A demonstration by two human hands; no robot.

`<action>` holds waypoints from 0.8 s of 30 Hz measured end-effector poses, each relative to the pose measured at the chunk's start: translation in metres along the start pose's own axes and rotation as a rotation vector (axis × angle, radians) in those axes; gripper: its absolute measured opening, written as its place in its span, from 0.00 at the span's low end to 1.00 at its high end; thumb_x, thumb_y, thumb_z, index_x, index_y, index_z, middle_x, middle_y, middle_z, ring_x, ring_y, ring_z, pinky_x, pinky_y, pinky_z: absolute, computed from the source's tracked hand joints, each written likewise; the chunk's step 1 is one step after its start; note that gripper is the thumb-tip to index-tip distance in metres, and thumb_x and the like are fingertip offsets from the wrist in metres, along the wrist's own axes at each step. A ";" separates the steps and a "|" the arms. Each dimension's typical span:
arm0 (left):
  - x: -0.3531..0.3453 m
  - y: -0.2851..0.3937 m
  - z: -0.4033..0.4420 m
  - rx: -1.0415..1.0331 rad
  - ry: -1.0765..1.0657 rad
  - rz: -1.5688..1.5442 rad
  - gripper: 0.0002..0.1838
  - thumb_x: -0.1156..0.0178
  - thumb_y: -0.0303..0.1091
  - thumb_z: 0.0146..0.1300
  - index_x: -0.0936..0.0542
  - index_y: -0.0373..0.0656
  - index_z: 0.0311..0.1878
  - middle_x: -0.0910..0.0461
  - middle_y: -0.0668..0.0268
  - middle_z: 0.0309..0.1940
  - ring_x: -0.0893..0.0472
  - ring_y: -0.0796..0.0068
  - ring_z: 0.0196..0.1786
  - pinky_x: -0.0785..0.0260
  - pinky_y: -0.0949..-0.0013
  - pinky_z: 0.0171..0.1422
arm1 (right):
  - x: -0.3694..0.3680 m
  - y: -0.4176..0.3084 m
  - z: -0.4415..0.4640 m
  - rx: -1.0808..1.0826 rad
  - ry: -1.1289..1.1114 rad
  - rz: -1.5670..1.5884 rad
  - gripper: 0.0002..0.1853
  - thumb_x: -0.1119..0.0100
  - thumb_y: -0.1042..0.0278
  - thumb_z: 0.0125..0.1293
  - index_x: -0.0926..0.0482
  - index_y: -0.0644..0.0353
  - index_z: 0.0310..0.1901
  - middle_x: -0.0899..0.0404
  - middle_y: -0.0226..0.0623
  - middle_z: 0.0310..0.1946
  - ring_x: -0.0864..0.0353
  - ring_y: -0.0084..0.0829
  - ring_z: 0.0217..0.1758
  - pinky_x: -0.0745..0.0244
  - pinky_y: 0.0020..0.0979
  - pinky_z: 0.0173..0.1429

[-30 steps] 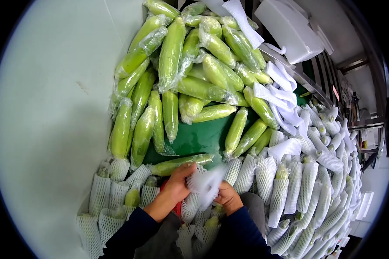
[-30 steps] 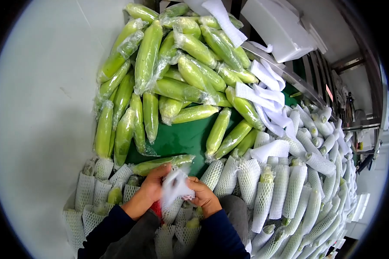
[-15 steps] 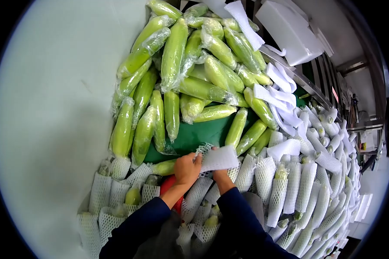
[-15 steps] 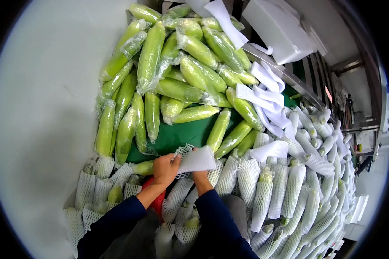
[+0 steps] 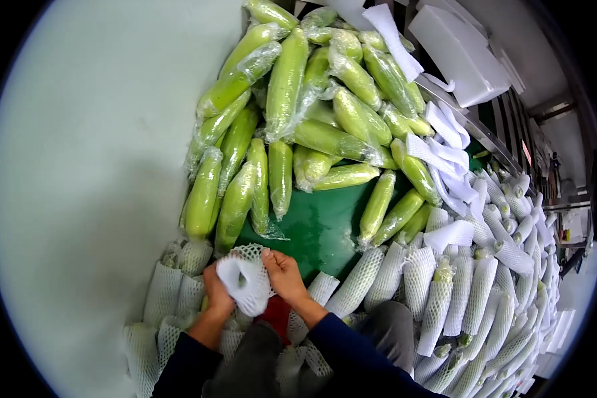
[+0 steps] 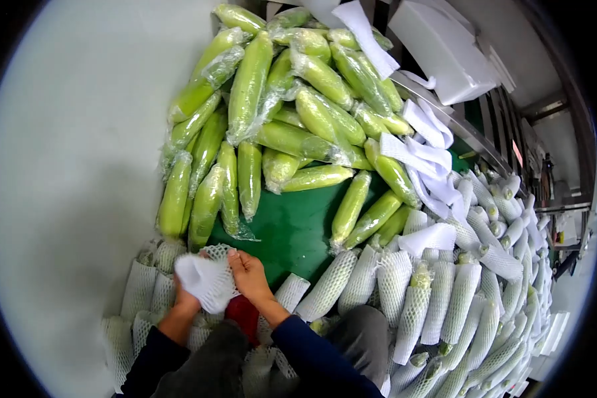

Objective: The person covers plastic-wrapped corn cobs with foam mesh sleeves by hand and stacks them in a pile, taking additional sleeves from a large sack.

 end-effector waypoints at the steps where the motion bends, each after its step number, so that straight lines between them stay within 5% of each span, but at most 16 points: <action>1: -0.003 0.007 0.002 -0.030 0.053 0.190 0.12 0.39 0.36 0.69 0.16 0.35 0.41 0.15 0.60 0.30 0.19 0.73 0.32 0.27 0.67 0.38 | -0.001 0.021 0.011 0.153 0.110 -0.298 0.19 0.47 0.54 0.77 0.20 0.62 0.34 0.22 0.28 0.25 0.30 0.19 0.28 0.30 0.26 0.35; 2: -0.008 0.015 0.001 -0.123 0.076 0.257 0.14 0.39 0.39 0.70 0.16 0.35 0.41 0.15 0.57 0.30 0.18 0.71 0.31 0.27 0.64 0.38 | -0.004 0.024 0.012 0.156 0.178 -0.142 0.21 0.48 0.54 0.77 0.24 0.64 0.32 0.27 0.50 0.22 0.27 0.33 0.25 0.30 0.37 0.34; 5: -0.010 0.023 0.000 -0.103 0.145 0.427 0.18 0.41 0.45 0.72 0.18 0.36 0.45 0.15 0.53 0.31 0.18 0.66 0.32 0.28 0.63 0.40 | 0.002 0.011 0.011 0.177 0.283 -0.278 0.20 0.47 0.54 0.77 0.21 0.64 0.34 0.22 0.44 0.23 0.26 0.28 0.25 0.28 0.34 0.35; 6: -0.012 0.025 0.003 -0.082 0.158 0.428 0.18 0.41 0.45 0.72 0.18 0.36 0.46 0.15 0.53 0.31 0.18 0.65 0.32 0.28 0.63 0.41 | 0.004 0.009 0.009 0.049 0.266 0.020 0.20 0.46 0.53 0.77 0.20 0.64 0.35 0.21 0.41 0.25 0.26 0.26 0.26 0.27 0.33 0.35; 8: -0.009 -0.023 0.016 0.149 0.024 0.067 0.23 0.46 0.48 0.75 0.19 0.35 0.54 0.14 0.58 0.47 0.17 0.64 0.42 0.26 0.65 0.49 | -0.007 -0.005 0.001 -0.205 0.188 0.619 0.20 0.46 0.53 0.77 0.19 0.64 0.37 0.18 0.34 0.28 0.24 0.23 0.28 0.26 0.30 0.36; 10: -0.021 -0.037 0.000 0.609 -0.280 -0.846 0.25 0.53 0.50 0.78 0.22 0.39 0.61 0.17 0.58 0.54 0.18 0.64 0.52 0.25 0.67 0.57 | -0.013 -0.057 -0.025 -0.269 0.081 0.731 0.18 0.47 0.54 0.77 0.19 0.62 0.39 0.18 0.28 0.31 0.23 0.20 0.31 0.26 0.25 0.37; 11: -0.030 -0.020 -0.006 0.594 -0.352 -0.910 0.25 0.56 0.48 0.78 0.30 0.40 0.67 0.23 0.57 0.61 0.20 0.61 0.57 0.24 0.60 0.62 | -0.010 -0.056 -0.022 -0.234 0.103 0.729 0.18 0.47 0.54 0.78 0.20 0.62 0.38 0.19 0.28 0.30 0.24 0.20 0.30 0.27 0.26 0.36; 14: -0.054 -0.006 0.004 0.522 -0.246 -0.982 0.23 0.55 0.46 0.78 0.28 0.40 0.65 0.22 0.55 0.59 0.20 0.60 0.59 0.25 0.56 0.65 | 0.008 -0.024 0.009 0.045 0.218 0.374 0.19 0.48 0.56 0.78 0.20 0.64 0.35 0.19 0.28 0.28 0.27 0.22 0.27 0.30 0.28 0.34; 19: -0.070 -0.002 0.022 0.300 0.025 -0.526 0.18 0.46 0.38 0.71 0.17 0.30 0.46 0.14 0.63 0.38 0.17 0.68 0.39 0.27 0.67 0.43 | 0.035 -0.023 0.030 0.185 0.432 -0.397 0.18 0.47 0.57 0.78 0.20 0.66 0.37 0.18 0.32 0.29 0.27 0.26 0.31 0.28 0.31 0.40; 22: -0.076 -0.044 0.039 0.033 -0.014 0.211 0.14 0.44 0.36 0.71 0.16 0.35 0.45 0.14 0.52 0.35 0.16 0.59 0.37 0.27 0.63 0.41 | 0.052 0.032 0.040 0.178 0.296 -0.113 0.18 0.47 0.55 0.78 0.18 0.65 0.44 0.16 0.34 0.35 0.22 0.30 0.35 0.27 0.28 0.44; 23: -0.077 -0.013 0.029 -0.026 -0.016 0.320 0.11 0.43 0.33 0.71 0.16 0.36 0.46 0.15 0.49 0.37 0.16 0.51 0.37 0.26 0.59 0.41 | 0.059 0.024 0.029 -0.220 0.184 0.052 0.22 0.48 0.50 0.77 0.20 0.63 0.54 0.15 0.35 0.43 0.19 0.33 0.41 0.25 0.28 0.49; 24: -0.082 -0.004 0.020 -0.100 -0.040 0.224 0.11 0.42 0.33 0.70 0.17 0.36 0.47 0.16 0.50 0.38 0.17 0.51 0.37 0.26 0.59 0.42 | 0.062 0.017 0.020 -0.311 0.114 0.285 0.23 0.48 0.49 0.77 0.22 0.62 0.56 0.16 0.35 0.46 0.19 0.33 0.43 0.25 0.29 0.50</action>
Point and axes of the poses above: each hand's wrist, its own z-axis towards the middle knuckle, its own x-axis out of the back of the hand, y = z × x, the point moved 3 cm from there along z, towards the middle knuckle
